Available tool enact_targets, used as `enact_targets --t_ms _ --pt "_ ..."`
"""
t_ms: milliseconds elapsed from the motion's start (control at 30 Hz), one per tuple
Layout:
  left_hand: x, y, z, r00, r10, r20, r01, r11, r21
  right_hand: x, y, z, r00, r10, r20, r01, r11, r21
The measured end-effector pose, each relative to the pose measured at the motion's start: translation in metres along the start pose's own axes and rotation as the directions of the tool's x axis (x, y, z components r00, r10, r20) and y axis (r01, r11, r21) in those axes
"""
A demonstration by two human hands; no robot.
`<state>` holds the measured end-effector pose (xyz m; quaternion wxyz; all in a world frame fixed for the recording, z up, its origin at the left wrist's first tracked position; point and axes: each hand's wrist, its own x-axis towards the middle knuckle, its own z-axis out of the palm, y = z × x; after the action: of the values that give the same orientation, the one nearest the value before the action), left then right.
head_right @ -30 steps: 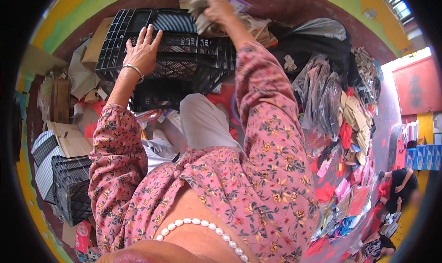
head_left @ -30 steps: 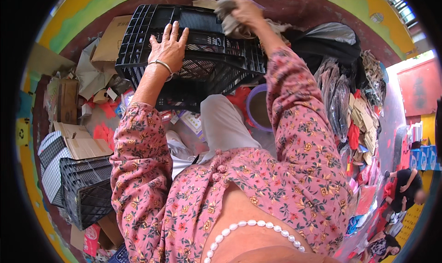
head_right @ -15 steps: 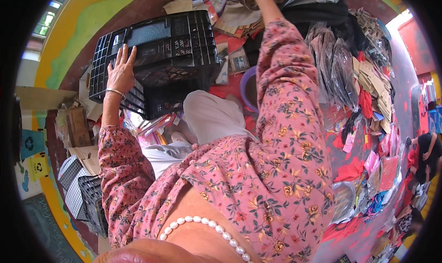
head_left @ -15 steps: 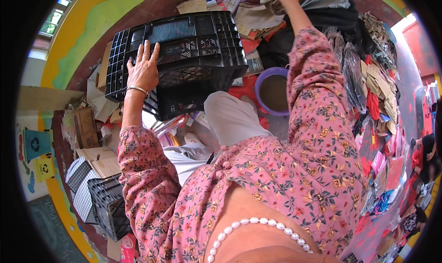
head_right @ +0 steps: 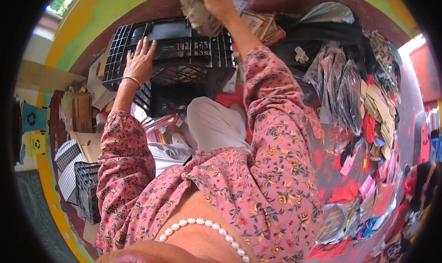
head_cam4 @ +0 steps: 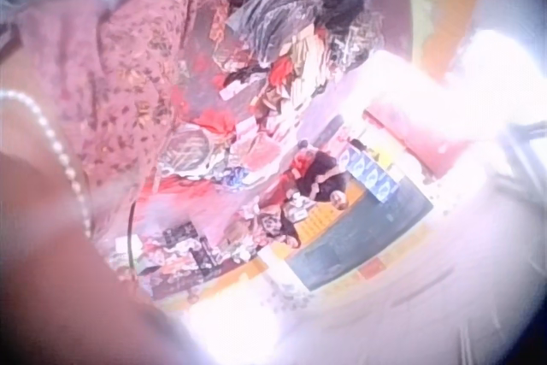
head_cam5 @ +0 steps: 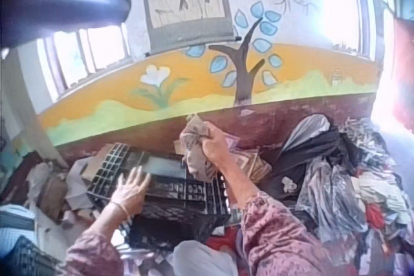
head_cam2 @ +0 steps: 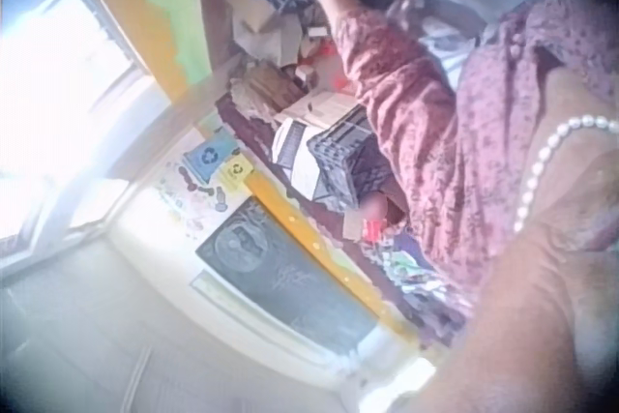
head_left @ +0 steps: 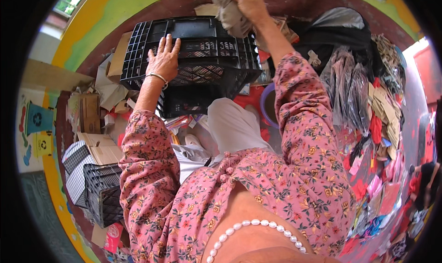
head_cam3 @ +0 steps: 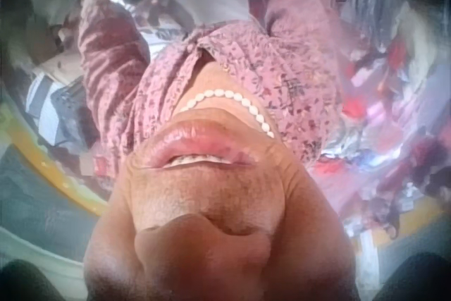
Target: The person sits on the floor and wipes a black plastic crate with a cloth. They rotate the crate to clean different sides and the interior, then place it on a stack of similar crates.
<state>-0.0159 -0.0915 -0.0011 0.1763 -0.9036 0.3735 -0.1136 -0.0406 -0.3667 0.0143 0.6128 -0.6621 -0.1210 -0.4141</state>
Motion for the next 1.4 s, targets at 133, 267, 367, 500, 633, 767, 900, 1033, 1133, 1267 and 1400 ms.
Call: enact_targets --t_ms 133,267,367,500,633,767,900,1033,1133,1267,1400 --pt "0.001 0.009 -0.006 1.000 0.002 -0.010 -0.002 1.000 -0.031 0.010 0.052 0.052 0.985 0.034 0.171 0.023 0.947 -0.322" --pt "-0.003 0.014 -0.008 0.999 -0.032 0.010 0.032 0.999 -0.039 0.001 0.068 0.098 0.912 0.198 0.360 0.078 0.776 -0.625" --pt "-0.003 0.007 -0.007 1.000 -0.018 -0.003 0.018 0.998 -0.064 -0.012 0.067 0.104 0.887 0.288 0.360 0.160 0.541 -0.826" --pt "-0.001 0.003 -0.004 1.000 0.005 -0.025 -0.007 0.997 -0.079 -0.014 0.075 0.061 0.876 0.344 0.338 0.176 0.425 -0.888" --pt "-0.004 0.009 0.003 0.999 -0.049 0.007 0.049 0.998 -0.031 -0.007 0.063 0.040 0.936 0.294 0.194 0.075 0.371 -0.926" --pt "-0.002 0.002 0.001 0.999 -0.043 0.001 0.043 0.996 -0.084 0.052 0.092 -0.063 0.940 0.211 -0.268 -0.322 0.809 -0.492" --pt "-0.003 0.004 0.001 0.998 -0.057 0.015 0.057 0.996 -0.063 0.083 0.075 -0.075 0.825 0.469 -0.314 -0.485 0.874 0.032" --pt "-0.005 0.002 -0.002 0.998 -0.053 0.015 0.053 0.997 -0.055 0.092 0.086 -0.054 0.749 0.635 -0.188 -0.614 0.773 0.163" --pt "0.002 0.009 -0.003 0.999 -0.038 -0.014 0.037 0.997 -0.073 0.084 0.125 -0.040 0.652 0.756 -0.052 -0.755 0.641 -0.140" --pt "-0.003 0.008 -0.002 0.999 -0.047 0.012 0.048 0.997 -0.065 -0.003 0.130 -0.014 0.870 0.431 0.239 -0.152 0.696 -0.702" --pt "-0.003 0.005 0.000 0.999 -0.042 -0.005 0.042 0.997 -0.069 -0.035 0.079 0.014 0.870 0.465 0.162 -0.263 0.718 -0.645"
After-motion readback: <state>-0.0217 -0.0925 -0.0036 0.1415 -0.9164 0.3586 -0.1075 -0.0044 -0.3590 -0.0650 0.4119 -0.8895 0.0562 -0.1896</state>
